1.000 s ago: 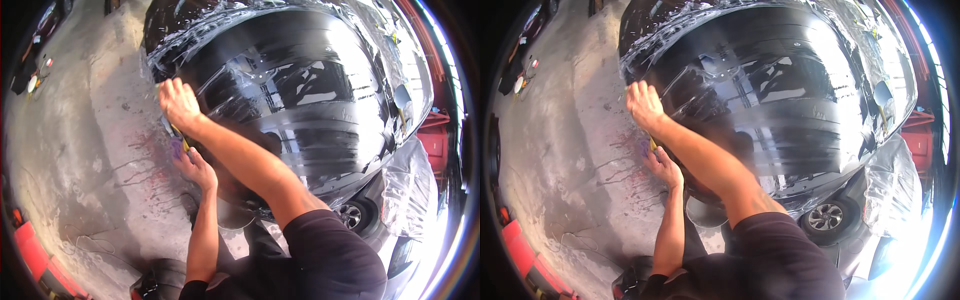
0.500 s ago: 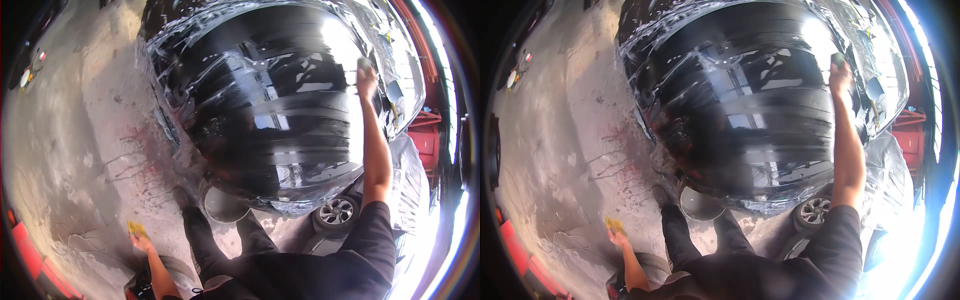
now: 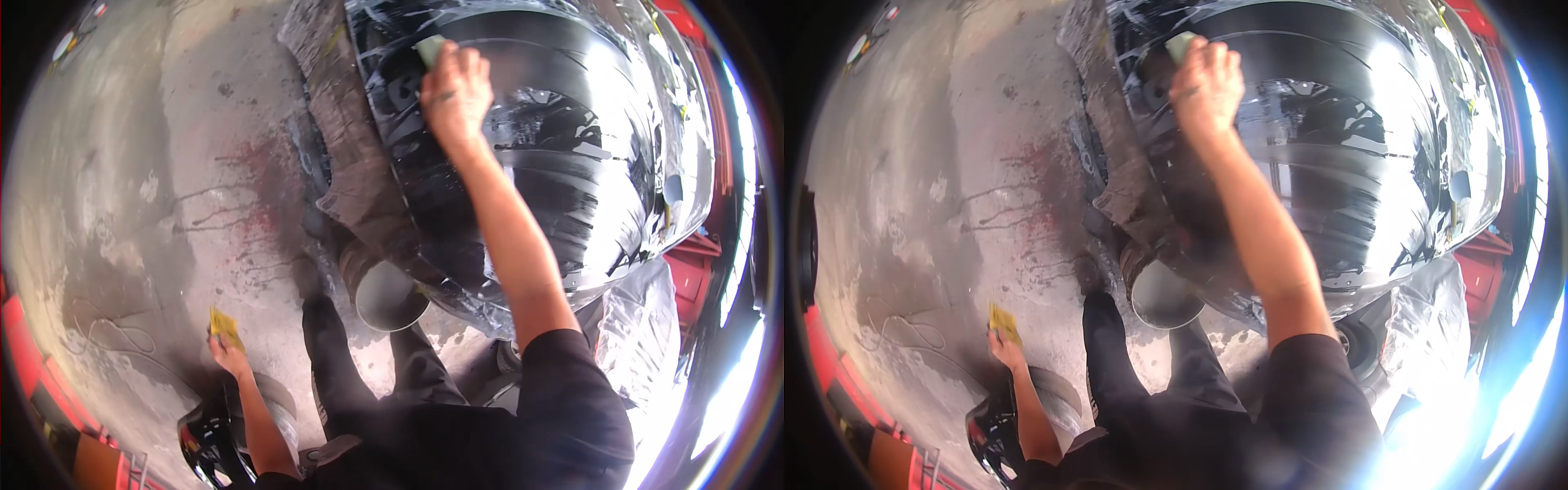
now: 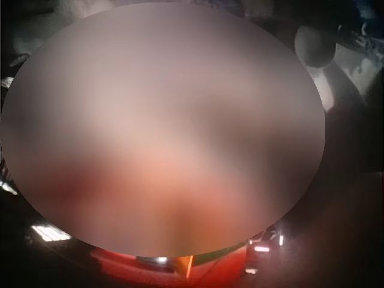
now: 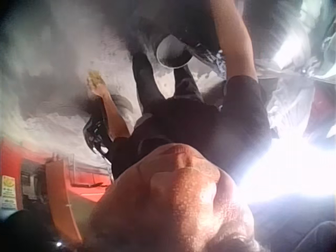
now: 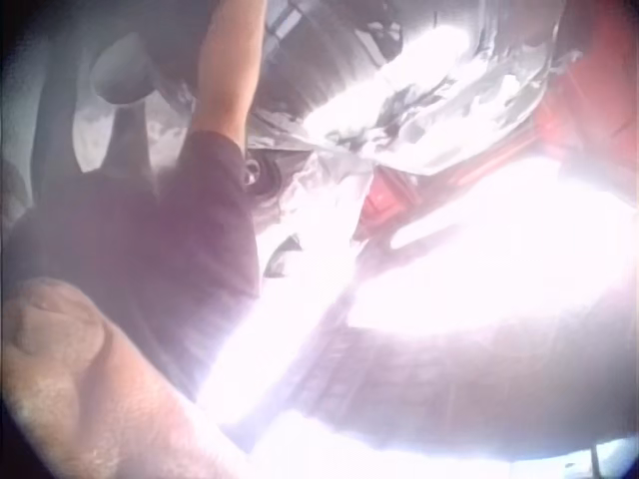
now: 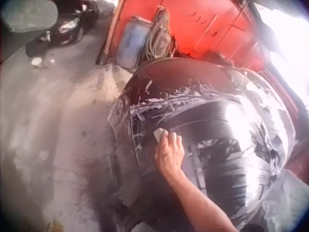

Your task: The person scrubs the hood of a black car using a yellow sponge and a purple cloth. They repeatedly dip the sponge into a bucket of water and wipe the surface, occasionally using the cloth to wipe away residue. The car is partially covered with plastic sheeting.

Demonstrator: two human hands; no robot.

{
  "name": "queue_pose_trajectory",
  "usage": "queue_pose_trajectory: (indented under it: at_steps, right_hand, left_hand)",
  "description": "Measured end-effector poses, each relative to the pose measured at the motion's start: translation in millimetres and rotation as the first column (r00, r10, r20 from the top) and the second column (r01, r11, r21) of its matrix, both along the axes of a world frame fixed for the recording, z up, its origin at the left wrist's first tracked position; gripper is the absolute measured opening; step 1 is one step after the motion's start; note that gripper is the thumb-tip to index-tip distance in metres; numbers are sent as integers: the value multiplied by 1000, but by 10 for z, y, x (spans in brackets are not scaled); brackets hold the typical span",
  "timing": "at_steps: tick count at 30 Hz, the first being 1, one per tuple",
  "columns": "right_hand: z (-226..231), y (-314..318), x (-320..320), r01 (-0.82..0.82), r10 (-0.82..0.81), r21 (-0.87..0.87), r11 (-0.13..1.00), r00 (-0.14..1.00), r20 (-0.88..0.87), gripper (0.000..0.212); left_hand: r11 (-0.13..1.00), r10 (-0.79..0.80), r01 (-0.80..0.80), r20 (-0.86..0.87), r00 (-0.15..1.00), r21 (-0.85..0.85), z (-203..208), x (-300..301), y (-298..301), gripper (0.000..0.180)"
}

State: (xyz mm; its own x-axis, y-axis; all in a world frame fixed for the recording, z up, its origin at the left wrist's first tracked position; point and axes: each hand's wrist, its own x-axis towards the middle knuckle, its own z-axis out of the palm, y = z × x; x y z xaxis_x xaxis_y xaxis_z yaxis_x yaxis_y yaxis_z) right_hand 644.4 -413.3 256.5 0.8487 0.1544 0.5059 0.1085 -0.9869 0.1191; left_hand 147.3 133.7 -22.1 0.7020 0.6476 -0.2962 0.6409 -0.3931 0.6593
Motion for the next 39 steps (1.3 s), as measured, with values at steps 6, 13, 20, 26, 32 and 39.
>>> queue_pose_trajectory:
  at_steps: [6, 13, 20, 26, 32, 39]
  right_hand:
    - [-944, 1080, -682, -300, 333, 155, 941, 901, -277, 45]
    - [564, -586, -1367, -33, 200, 613, 789, 958, -206, 43]
    - [1434, -5258, -2354, 696, -709, 245, 675, 704, -45, 48]
    - [1131, -5997, -2026, 910, -910, -19, 414, 414, 33, 67]
    - [611, -2846, -616, 410, -372, -227, 883, 908, 194, 51]
    - [-434, 478, -826, -78, 77, -20, 997, 995, -66, 56]
  left_hand:
    - [995, -87, 81, 104, 991, 58, 492, 497, -103, 39]
    - [941, -104, 158, -190, 976, 301, 290, -505, 679, 41]
    - [947, 23, 138, -488, 873, 292, 555, -1480, 799, 45]
    - [903, -154, 327, -500, 852, 280, 591, -1388, 737, 45]
    - [908, -261, 370, -428, 866, 196, 86, -865, 701, 44]
    - [975, -189, 208, -202, 961, 77, 187, -361, 354, 41]
